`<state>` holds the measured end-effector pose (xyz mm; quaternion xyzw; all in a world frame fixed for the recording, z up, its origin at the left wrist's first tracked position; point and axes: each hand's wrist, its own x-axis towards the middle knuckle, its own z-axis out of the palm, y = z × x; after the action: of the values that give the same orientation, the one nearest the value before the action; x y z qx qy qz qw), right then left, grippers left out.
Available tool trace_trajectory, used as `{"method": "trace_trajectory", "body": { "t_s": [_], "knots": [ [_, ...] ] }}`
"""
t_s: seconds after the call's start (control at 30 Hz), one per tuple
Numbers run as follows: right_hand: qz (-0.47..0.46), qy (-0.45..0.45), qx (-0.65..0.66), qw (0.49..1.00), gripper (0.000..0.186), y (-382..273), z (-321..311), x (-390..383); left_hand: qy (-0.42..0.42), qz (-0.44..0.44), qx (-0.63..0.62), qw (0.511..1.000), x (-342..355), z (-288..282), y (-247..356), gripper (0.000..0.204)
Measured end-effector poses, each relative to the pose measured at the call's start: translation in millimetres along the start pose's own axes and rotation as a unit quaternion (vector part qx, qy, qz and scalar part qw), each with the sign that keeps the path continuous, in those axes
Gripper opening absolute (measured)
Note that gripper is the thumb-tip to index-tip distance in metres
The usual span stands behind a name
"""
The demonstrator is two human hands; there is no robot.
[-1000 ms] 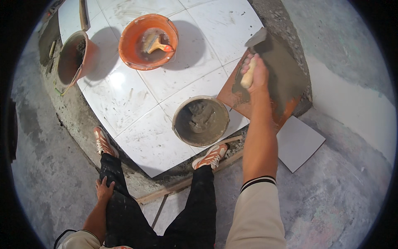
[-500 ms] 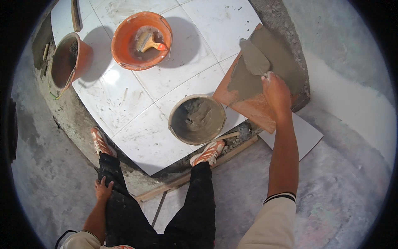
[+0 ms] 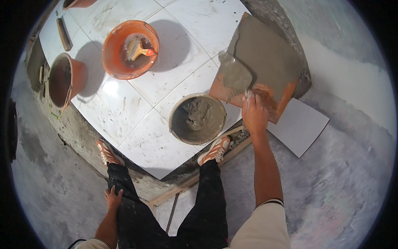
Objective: The person spreads cement on the floor, applies adhesive to a tile, places the tile on the floor, and taps it with a hammer to secure it.
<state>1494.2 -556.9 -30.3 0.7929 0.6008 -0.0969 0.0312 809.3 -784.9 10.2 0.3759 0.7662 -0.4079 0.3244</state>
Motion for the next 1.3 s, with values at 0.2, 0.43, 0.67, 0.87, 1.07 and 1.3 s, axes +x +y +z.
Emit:
{"method": "trace_trajectory", "body": {
  "t_s": [0.2,0.43,0.67,0.87,1.07,1.3],
  "knots": [
    [0.15,0.056,-0.031,0.987,0.032,-5.9,6.8,80.4,0.018,0.018,0.02,0.999,1.3,7.0,-0.4,0.073],
    [0.334,0.071,-0.019,0.94,0.036,78.1,6.8,45.6,0.014,0.027,0.046,0.998,4.1,12.3,-5.0,0.072],
    [0.447,0.065,0.279,0.848,0.037,181.4,1.6,0.1,0.03,0.049,0.049,0.997,8.0,23.1,-10.1,0.071],
    [0.436,0.063,0.32,0.839,0.037,196.5,10.6,-2.0,0.021,0.044,0.083,0.995,2.0,19.2,1.9,0.07],
    [0.448,0.114,0.427,0.777,0.04,218.6,9.7,-25.9,0.01,0.052,0.078,0.996,-1.8,15.8,5.0,0.07],
    [0.356,-0.046,0.498,0.789,0.042,194.5,-21.4,-36.5,0.026,0.077,0.084,0.993,0.6,26.8,-18.9,0.07]
  ]
}}
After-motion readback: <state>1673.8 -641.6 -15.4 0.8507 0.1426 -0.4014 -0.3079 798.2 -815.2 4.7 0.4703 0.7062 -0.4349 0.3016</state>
